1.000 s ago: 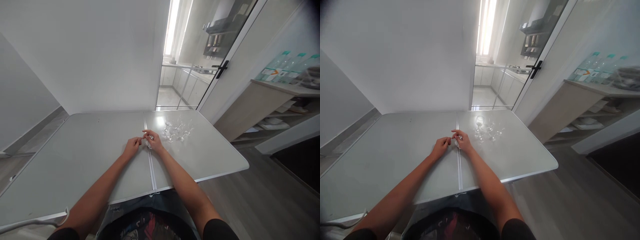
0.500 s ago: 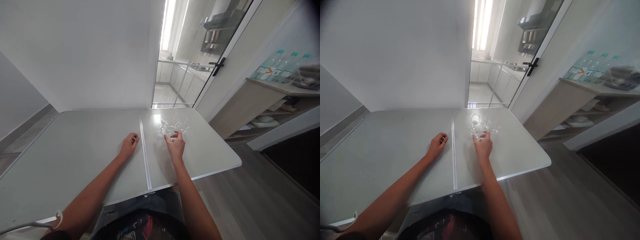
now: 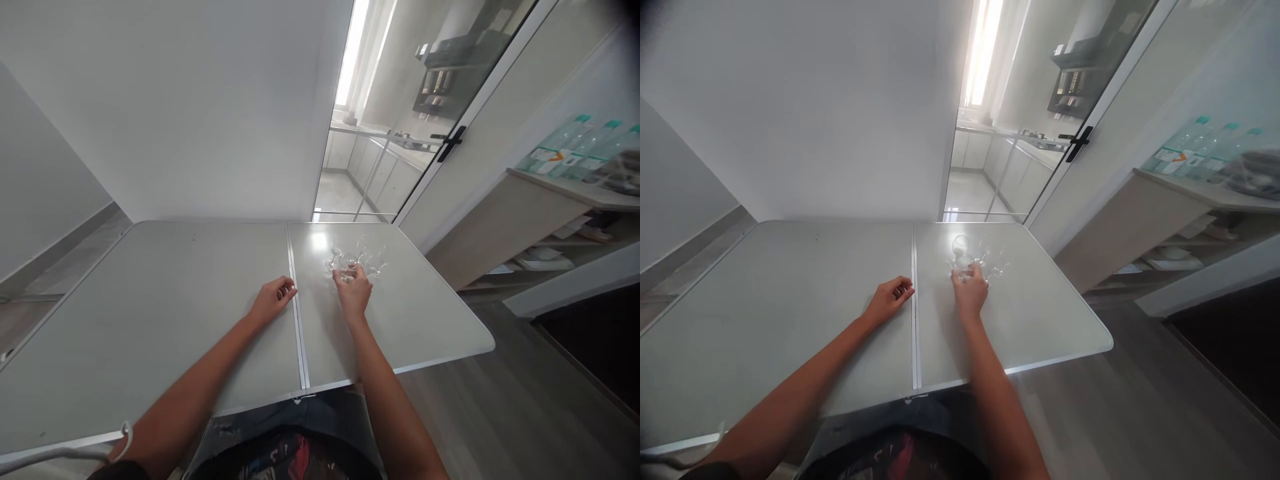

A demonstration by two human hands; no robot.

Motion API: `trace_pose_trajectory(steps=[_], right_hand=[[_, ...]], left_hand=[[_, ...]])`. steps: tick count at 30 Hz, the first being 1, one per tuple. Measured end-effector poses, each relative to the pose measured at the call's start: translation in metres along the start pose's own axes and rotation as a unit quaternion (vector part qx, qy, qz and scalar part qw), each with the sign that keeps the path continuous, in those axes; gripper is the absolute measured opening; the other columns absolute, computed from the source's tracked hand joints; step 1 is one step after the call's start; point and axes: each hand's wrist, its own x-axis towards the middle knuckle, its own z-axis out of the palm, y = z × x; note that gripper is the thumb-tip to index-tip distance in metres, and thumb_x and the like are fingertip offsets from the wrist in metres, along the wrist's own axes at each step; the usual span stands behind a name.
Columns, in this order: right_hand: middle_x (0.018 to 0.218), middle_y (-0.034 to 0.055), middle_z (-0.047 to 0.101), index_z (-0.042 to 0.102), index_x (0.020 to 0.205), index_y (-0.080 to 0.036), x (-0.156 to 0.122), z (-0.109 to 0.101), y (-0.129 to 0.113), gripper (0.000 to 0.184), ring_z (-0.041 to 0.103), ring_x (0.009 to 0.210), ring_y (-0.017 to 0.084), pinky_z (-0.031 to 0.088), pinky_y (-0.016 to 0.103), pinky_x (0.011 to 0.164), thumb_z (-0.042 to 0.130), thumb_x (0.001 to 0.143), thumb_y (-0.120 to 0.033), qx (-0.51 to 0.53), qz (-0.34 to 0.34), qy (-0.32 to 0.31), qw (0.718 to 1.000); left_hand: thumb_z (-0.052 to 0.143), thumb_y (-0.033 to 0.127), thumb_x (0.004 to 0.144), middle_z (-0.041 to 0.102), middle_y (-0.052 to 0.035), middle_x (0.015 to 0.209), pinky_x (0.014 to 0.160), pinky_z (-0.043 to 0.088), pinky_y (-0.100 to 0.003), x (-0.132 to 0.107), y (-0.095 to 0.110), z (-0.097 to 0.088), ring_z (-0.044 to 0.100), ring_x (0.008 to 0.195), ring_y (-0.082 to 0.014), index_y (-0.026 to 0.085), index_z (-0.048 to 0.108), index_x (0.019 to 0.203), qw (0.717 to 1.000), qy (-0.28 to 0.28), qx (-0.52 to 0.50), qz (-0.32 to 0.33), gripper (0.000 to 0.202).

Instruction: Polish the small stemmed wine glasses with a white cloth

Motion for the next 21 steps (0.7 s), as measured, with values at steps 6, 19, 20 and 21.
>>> trace_pose_trajectory(steps=[6,19,20,21], right_hand=[[0.089,0.0048,0.074,0.071,0.098,-0.023,-0.048,0.025,-0.043,0.04,0.067,0.07,0.021,0.052,0.031,0.066,0.082,0.068,-0.047,0.141,-0.03,-0.2,0.969],[0.108,0.0153,0.072,0.061,0.126,-0.012,-0.004,0.044,0.0,0.081,0.069,0.075,0.024,0.053,0.033,0.067,0.073,0.067,-0.066,0.078,0.09,-0.135,0.984],[0.108,0.0168,0.073,0.058,0.131,-0.009,0.006,0.043,0.012,0.089,0.07,0.081,0.027,0.054,0.035,0.072,0.075,0.064,-0.065,0.039,0.105,-0.125,0.986],[0.105,0.0183,0.074,0.055,0.134,-0.005,0.016,0.045,0.023,0.096,0.071,0.09,0.032,0.054,0.038,0.08,0.078,0.061,-0.063,-0.01,0.112,-0.111,0.987]], left_hand=[[0.082,0.037,0.076,0.06,-0.0128,0.139,0.101,0.054,-0.042,-0.002,0.006,0.003,0.066,0.116,-0.0242,0.029,0.035,0.15,0.996,0.022,-0.075,0.048,0.088],[0.068,0.035,0.088,0.074,-0.0048,0.102,0.079,0.057,-0.031,0.011,-0.02,-0.042,0.073,0.088,-0.0173,0.026,0.043,0.14,0.957,0.25,-0.127,-0.073,0.058],[0.067,0.034,0.088,0.074,-0.005,0.102,0.079,0.056,-0.03,0.015,-0.024,-0.053,0.072,0.087,-0.0167,0.026,0.047,0.137,0.951,0.278,-0.106,-0.082,0.053],[0.067,0.031,0.087,0.074,-0.005,0.102,0.077,0.055,-0.029,0.02,-0.029,-0.064,0.071,0.084,-0.0159,0.026,0.052,0.131,0.947,0.297,-0.083,-0.093,0.046]])
